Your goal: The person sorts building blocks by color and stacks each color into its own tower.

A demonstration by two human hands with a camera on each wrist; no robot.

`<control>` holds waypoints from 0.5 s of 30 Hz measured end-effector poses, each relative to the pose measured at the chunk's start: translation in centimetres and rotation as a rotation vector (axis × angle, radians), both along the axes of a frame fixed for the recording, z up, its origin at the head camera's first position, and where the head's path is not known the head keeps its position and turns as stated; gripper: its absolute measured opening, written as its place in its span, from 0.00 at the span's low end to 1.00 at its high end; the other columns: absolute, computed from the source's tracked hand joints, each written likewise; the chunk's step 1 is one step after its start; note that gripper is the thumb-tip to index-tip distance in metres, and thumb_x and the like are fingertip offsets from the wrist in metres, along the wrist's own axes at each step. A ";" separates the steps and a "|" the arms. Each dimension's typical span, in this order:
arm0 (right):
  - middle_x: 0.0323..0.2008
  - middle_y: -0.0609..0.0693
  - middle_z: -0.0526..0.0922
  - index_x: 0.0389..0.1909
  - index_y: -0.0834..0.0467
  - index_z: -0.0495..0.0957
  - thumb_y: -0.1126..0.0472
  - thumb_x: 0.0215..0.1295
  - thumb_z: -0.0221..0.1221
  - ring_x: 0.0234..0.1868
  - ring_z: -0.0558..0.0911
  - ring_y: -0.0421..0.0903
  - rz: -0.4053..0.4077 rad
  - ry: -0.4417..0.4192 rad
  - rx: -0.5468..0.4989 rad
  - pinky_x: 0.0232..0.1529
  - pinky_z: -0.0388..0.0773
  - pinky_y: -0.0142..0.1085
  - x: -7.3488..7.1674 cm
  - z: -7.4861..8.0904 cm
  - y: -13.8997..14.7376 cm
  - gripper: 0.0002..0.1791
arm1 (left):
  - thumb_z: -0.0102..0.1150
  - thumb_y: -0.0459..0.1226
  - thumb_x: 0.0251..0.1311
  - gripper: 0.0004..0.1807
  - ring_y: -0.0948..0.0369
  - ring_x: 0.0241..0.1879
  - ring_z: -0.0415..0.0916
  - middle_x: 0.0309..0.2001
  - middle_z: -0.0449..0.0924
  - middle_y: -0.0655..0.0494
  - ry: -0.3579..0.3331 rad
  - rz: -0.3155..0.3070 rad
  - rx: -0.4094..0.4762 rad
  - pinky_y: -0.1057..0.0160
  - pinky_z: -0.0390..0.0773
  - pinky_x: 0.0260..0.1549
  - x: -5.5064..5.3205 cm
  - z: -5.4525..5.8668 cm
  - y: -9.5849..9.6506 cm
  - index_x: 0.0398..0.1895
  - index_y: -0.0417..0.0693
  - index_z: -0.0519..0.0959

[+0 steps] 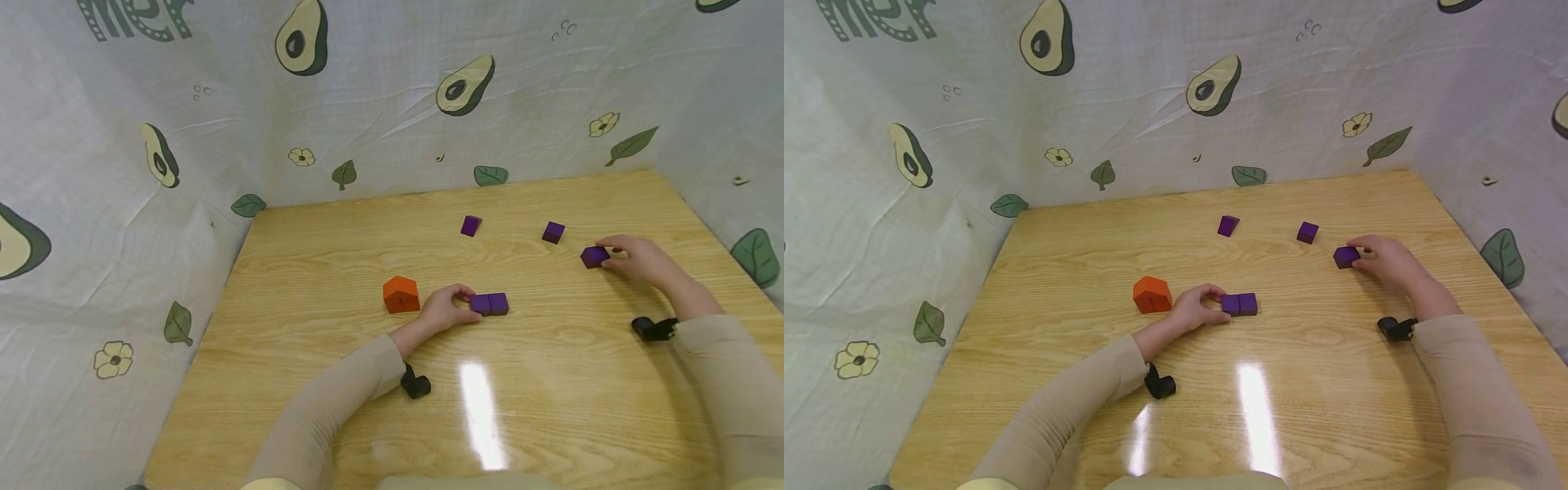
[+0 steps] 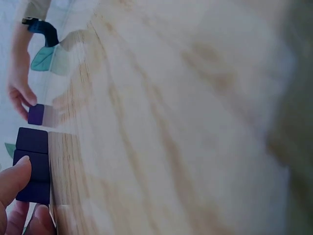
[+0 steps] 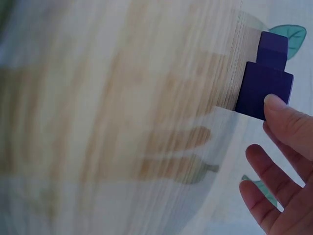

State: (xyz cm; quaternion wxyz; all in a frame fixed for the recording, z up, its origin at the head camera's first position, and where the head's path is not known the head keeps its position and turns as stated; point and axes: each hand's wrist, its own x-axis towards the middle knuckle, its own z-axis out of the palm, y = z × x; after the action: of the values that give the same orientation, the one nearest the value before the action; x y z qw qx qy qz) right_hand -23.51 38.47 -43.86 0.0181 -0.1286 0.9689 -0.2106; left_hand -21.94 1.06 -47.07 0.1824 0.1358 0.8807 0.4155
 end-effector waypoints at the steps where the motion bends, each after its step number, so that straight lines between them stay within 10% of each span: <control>1: 0.49 0.75 0.71 0.51 0.74 0.69 0.69 0.58 0.58 0.44 0.73 0.69 -0.004 -0.006 0.000 0.43 0.67 0.58 0.0 0.0 0.0 0.21 | 0.73 0.45 0.41 0.22 0.66 0.40 0.72 0.37 0.79 0.65 -0.004 0.003 0.004 0.69 0.67 0.44 0.0 0.0 0.0 0.43 0.56 0.78; 15: 0.44 0.73 0.74 0.50 0.73 0.70 0.63 0.61 0.58 0.39 0.76 0.62 -0.040 -0.071 -0.029 0.39 0.69 0.52 -0.5 -0.2 0.2 0.21 | 0.72 0.45 0.41 0.21 0.67 0.38 0.71 0.37 0.78 0.66 -0.027 0.031 0.036 0.69 0.68 0.43 0.3 0.3 0.0 0.41 0.57 0.78</control>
State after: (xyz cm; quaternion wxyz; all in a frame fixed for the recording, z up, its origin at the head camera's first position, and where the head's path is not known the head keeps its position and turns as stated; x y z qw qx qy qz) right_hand -24.00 38.64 -44.02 0.0465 -0.1019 0.9669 -0.2293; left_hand -21.67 1.07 -46.76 0.1850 0.1198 0.8726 0.4360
